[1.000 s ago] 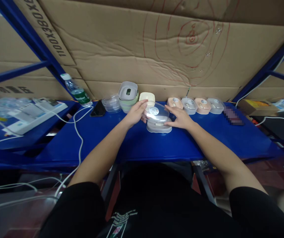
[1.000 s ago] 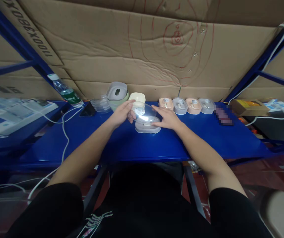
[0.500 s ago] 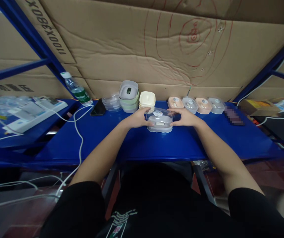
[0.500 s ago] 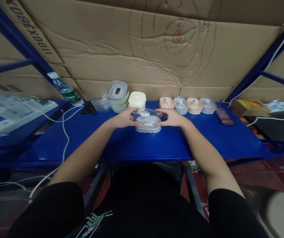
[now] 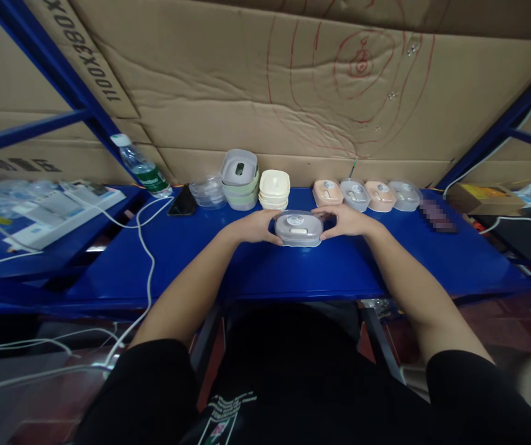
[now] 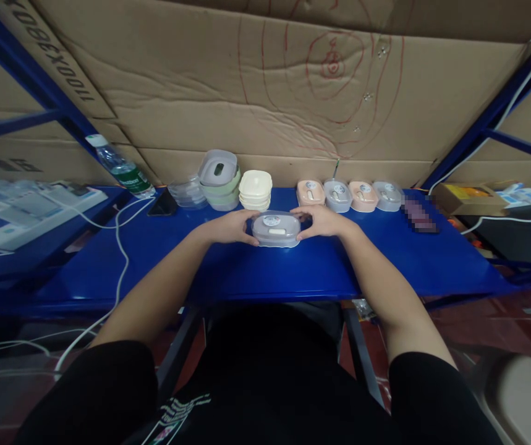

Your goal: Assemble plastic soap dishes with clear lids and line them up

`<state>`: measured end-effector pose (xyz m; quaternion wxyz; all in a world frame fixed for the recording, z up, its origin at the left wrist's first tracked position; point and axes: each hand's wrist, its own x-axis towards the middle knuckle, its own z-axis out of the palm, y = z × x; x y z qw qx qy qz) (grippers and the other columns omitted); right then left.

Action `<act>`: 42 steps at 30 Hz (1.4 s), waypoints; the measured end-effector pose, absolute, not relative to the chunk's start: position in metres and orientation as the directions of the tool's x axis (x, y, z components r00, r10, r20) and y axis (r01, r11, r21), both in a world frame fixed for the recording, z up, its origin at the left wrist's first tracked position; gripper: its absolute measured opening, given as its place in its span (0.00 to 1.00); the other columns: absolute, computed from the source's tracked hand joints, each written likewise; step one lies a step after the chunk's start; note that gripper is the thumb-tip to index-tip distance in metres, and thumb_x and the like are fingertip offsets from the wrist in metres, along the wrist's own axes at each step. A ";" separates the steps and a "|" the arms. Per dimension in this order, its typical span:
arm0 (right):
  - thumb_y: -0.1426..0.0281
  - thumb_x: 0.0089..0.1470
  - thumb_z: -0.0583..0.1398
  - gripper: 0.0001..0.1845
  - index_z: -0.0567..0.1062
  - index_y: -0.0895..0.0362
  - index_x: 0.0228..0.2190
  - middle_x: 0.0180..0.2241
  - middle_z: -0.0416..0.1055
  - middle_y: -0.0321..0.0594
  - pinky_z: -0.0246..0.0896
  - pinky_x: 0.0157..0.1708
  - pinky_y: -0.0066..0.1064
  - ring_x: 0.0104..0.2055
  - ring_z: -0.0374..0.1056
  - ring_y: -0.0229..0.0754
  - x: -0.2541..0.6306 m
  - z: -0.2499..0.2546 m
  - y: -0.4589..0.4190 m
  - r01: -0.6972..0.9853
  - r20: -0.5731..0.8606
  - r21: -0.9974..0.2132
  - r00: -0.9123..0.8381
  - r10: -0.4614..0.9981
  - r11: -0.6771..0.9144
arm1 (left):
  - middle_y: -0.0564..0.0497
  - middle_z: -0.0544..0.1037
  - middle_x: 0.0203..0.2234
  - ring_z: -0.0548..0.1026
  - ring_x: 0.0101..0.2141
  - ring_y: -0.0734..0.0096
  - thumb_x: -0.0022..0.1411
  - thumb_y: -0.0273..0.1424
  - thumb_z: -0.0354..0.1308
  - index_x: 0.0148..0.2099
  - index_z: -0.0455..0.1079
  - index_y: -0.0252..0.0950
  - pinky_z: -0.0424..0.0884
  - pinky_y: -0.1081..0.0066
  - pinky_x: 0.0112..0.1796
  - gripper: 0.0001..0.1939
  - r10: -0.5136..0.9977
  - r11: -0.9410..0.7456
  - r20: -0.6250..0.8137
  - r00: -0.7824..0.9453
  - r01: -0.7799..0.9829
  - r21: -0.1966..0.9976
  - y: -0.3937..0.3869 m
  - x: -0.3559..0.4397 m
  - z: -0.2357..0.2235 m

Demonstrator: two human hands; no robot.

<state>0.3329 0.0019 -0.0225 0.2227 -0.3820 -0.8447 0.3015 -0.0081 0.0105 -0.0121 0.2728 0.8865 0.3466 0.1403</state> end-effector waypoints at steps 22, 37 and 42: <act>0.56 0.46 0.79 0.46 0.76 0.48 0.64 0.60 0.78 0.45 0.78 0.52 0.47 0.47 0.77 0.47 0.340 -0.016 -0.001 0.439 0.063 -0.747 -0.701 0.711 0.499 | 0.45 0.86 0.51 0.83 0.48 0.54 0.53 0.49 0.75 0.59 0.80 0.37 0.74 0.62 0.49 0.35 0.736 -0.575 0.040 0.676 0.593 0.563 0.021 -0.008 -0.022; 0.48 0.54 0.72 0.35 0.81 0.55 0.56 0.58 0.78 0.54 0.69 0.63 0.60 0.59 0.74 0.64 0.329 -0.017 0.002 0.686 0.321 -0.394 -0.521 0.791 0.612 | 0.47 0.88 0.41 0.82 0.37 0.62 0.69 0.39 0.61 0.66 0.77 0.33 0.79 0.63 0.46 0.28 0.802 -0.519 0.107 0.588 0.597 0.612 0.017 0.012 -0.039; 0.55 0.59 0.68 0.28 0.81 0.57 0.56 0.55 0.79 0.55 0.70 0.60 0.59 0.58 0.74 0.66 0.324 -0.024 0.005 0.795 0.410 -0.280 -0.408 0.816 0.538 | 0.40 0.83 0.56 0.81 0.38 0.63 0.67 0.44 0.65 0.72 0.71 0.34 0.78 0.60 0.48 0.36 0.767 -0.559 0.102 0.634 0.581 0.591 0.018 0.013 -0.043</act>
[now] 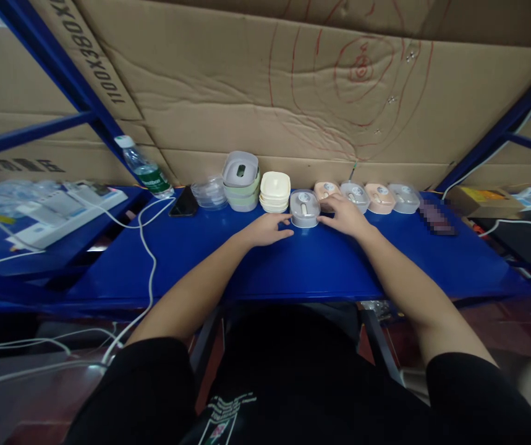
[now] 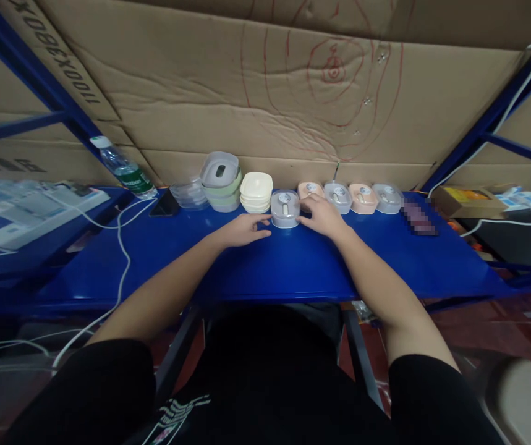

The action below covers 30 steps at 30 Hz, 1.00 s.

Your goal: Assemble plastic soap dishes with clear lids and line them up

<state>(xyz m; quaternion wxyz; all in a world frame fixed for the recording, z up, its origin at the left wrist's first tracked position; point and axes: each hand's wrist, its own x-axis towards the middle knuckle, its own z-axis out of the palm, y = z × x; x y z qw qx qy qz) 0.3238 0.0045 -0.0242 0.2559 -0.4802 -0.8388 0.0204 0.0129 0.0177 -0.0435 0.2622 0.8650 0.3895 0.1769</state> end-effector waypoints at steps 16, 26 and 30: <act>0.47 0.64 0.64 0.48 0.60 0.55 0.76 0.78 0.56 0.52 0.37 0.76 0.71 0.78 0.49 0.74 0.289 -0.042 0.005 0.845 0.313 -0.070 -0.486 0.816 0.530 | 0.38 0.80 0.61 0.81 0.52 0.54 0.70 0.48 0.62 0.73 0.68 0.35 0.74 0.60 0.55 0.36 0.730 -0.652 0.128 0.672 0.628 0.425 0.013 0.010 -0.037; 0.51 0.64 0.64 0.46 0.60 0.56 0.75 0.78 0.55 0.55 0.30 0.76 0.72 0.79 0.47 0.73 0.278 -0.041 0.008 0.884 0.362 -0.051 -0.417 0.833 0.465 | 0.39 0.83 0.56 0.83 0.45 0.59 0.70 0.45 0.62 0.69 0.73 0.33 0.76 0.61 0.52 0.32 0.718 -0.673 0.175 0.674 0.606 0.424 0.013 0.008 -0.029; 0.56 0.68 0.60 0.33 0.72 0.55 0.68 0.67 0.73 0.53 0.38 0.77 0.66 0.71 0.64 0.64 0.279 -0.036 0.004 0.831 0.410 -0.088 -0.472 0.781 0.549 | 0.41 0.84 0.54 0.82 0.44 0.60 0.71 0.43 0.61 0.66 0.75 0.35 0.77 0.60 0.53 0.28 0.715 -0.690 0.255 0.651 0.600 0.405 0.014 0.003 -0.025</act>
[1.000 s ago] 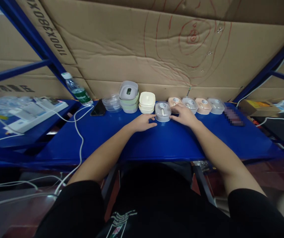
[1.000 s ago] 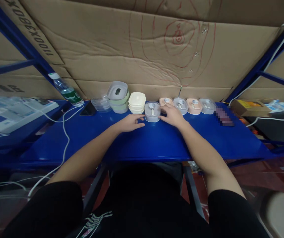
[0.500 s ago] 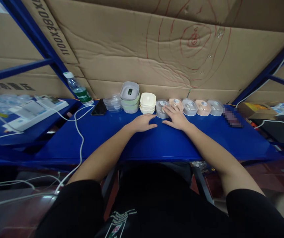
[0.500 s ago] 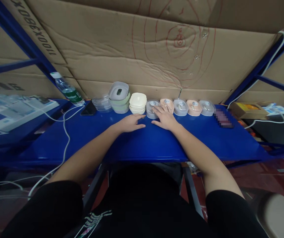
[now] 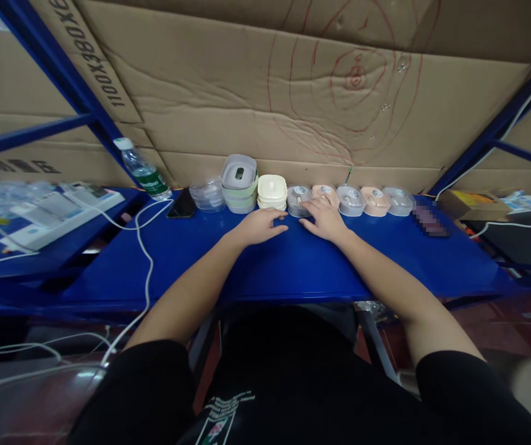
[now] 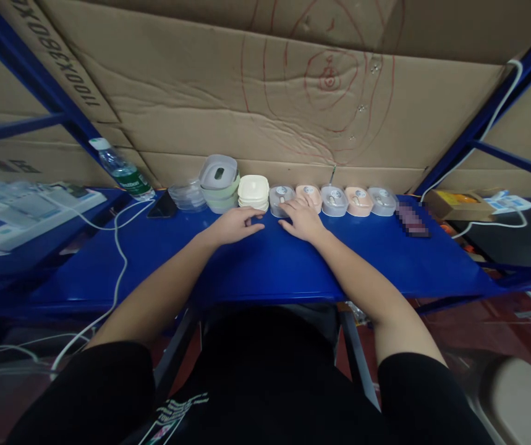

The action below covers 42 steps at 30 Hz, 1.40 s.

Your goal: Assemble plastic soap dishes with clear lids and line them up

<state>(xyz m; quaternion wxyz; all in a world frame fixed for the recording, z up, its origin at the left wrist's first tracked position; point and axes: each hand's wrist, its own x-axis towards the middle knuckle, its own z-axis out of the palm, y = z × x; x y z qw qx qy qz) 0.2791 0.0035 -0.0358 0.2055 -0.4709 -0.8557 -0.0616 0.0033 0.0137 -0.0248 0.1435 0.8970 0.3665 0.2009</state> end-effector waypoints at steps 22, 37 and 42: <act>0.54 0.67 0.65 0.35 0.72 0.54 0.69 0.78 0.55 0.53 0.35 0.76 0.73 0.80 0.47 0.70 0.281 -0.046 0.005 0.821 0.310 -0.023 -0.537 0.785 0.571 | 0.37 0.72 0.66 0.75 0.62 0.45 0.74 0.36 0.56 0.69 0.73 0.35 0.75 0.52 0.61 0.26 0.793 -0.574 0.413 0.448 0.777 0.260 0.027 -0.008 -0.026; 0.55 0.68 0.64 0.33 0.74 0.55 0.68 0.79 0.52 0.54 0.38 0.76 0.73 0.80 0.47 0.71 0.282 -0.043 0.005 0.816 0.263 -0.030 -0.551 0.792 0.578 | 0.39 0.78 0.55 0.80 0.53 0.54 0.74 0.29 0.56 0.53 0.80 0.35 0.77 0.56 0.56 0.12 0.792 -0.531 0.520 0.319 0.780 0.331 0.053 -0.009 -0.035; 0.54 0.68 0.64 0.32 0.74 0.54 0.67 0.78 0.53 0.53 0.38 0.75 0.75 0.80 0.47 0.72 0.285 -0.048 0.009 0.805 0.281 -0.035 -0.561 0.779 0.593 | 0.39 0.77 0.60 0.79 0.56 0.54 0.74 0.30 0.58 0.52 0.79 0.36 0.79 0.59 0.52 0.10 0.781 -0.531 0.541 0.313 0.788 0.311 0.049 -0.010 -0.034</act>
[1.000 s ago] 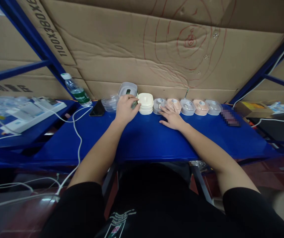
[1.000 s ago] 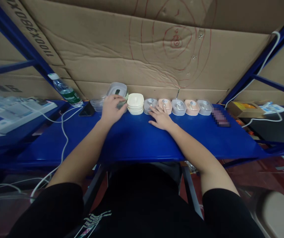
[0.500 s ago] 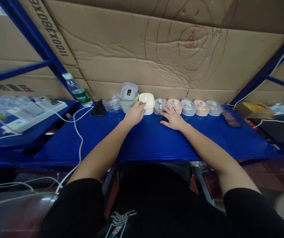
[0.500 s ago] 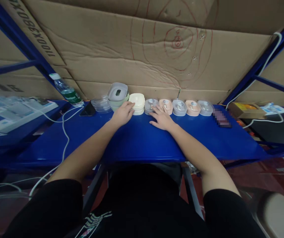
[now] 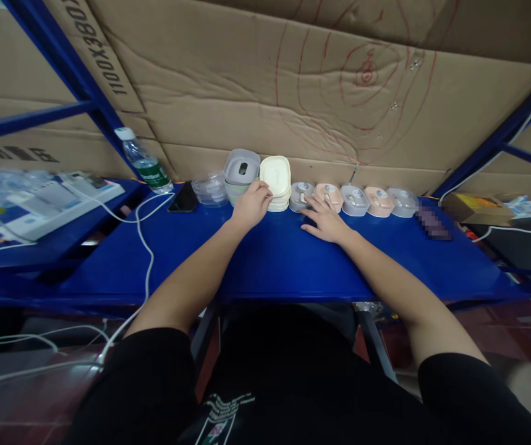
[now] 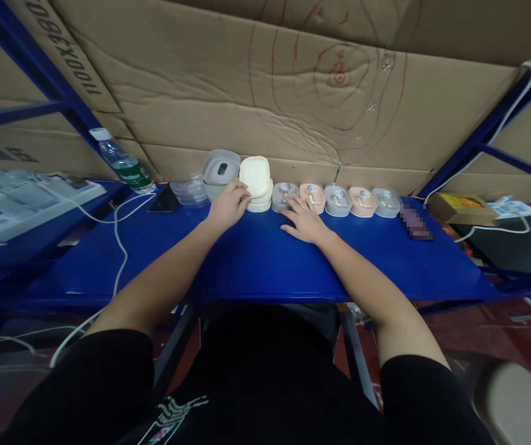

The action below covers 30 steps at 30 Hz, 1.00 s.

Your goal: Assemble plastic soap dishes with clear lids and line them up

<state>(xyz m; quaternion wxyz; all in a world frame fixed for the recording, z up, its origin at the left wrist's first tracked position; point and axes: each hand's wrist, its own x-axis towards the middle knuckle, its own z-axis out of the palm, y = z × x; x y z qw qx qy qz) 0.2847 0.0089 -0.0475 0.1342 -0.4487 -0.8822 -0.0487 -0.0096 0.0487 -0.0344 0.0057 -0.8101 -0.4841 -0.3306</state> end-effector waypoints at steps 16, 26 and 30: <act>0.40 0.64 0.61 0.67 0.25 0.55 0.79 0.77 0.53 0.61 0.53 0.74 0.68 0.78 0.54 0.69 0.312 -0.038 0.008 0.783 0.666 -0.167 -0.359 0.654 0.599 | 0.42 0.86 0.51 0.80 0.25 0.76 0.73 0.40 0.63 0.45 0.72 0.37 0.76 0.71 0.29 0.11 0.708 -0.702 0.652 0.273 0.171 0.691 0.001 0.003 -0.004; 0.41 0.57 0.68 0.75 0.22 0.48 0.78 0.77 0.54 0.60 0.60 0.70 0.69 0.75 0.58 0.72 0.314 -0.034 0.002 0.754 0.732 -0.069 -0.407 0.547 0.653 | 0.57 0.76 0.22 0.79 0.21 0.74 0.69 0.45 0.65 0.42 0.63 0.39 0.61 0.76 0.22 0.18 0.732 -0.297 0.263 0.628 -0.053 0.953 -0.009 0.015 0.001; 0.37 0.53 0.69 0.73 0.35 0.48 0.79 0.73 0.62 0.58 0.58 0.71 0.70 0.73 0.60 0.75 0.315 -0.034 -0.003 0.753 0.673 -0.061 -0.454 0.584 0.656 | 0.50 0.82 0.26 0.82 0.28 0.72 0.70 0.43 0.64 0.44 0.67 0.37 0.67 0.74 0.28 0.16 0.625 -0.310 0.145 0.767 0.074 0.948 -0.005 0.000 0.010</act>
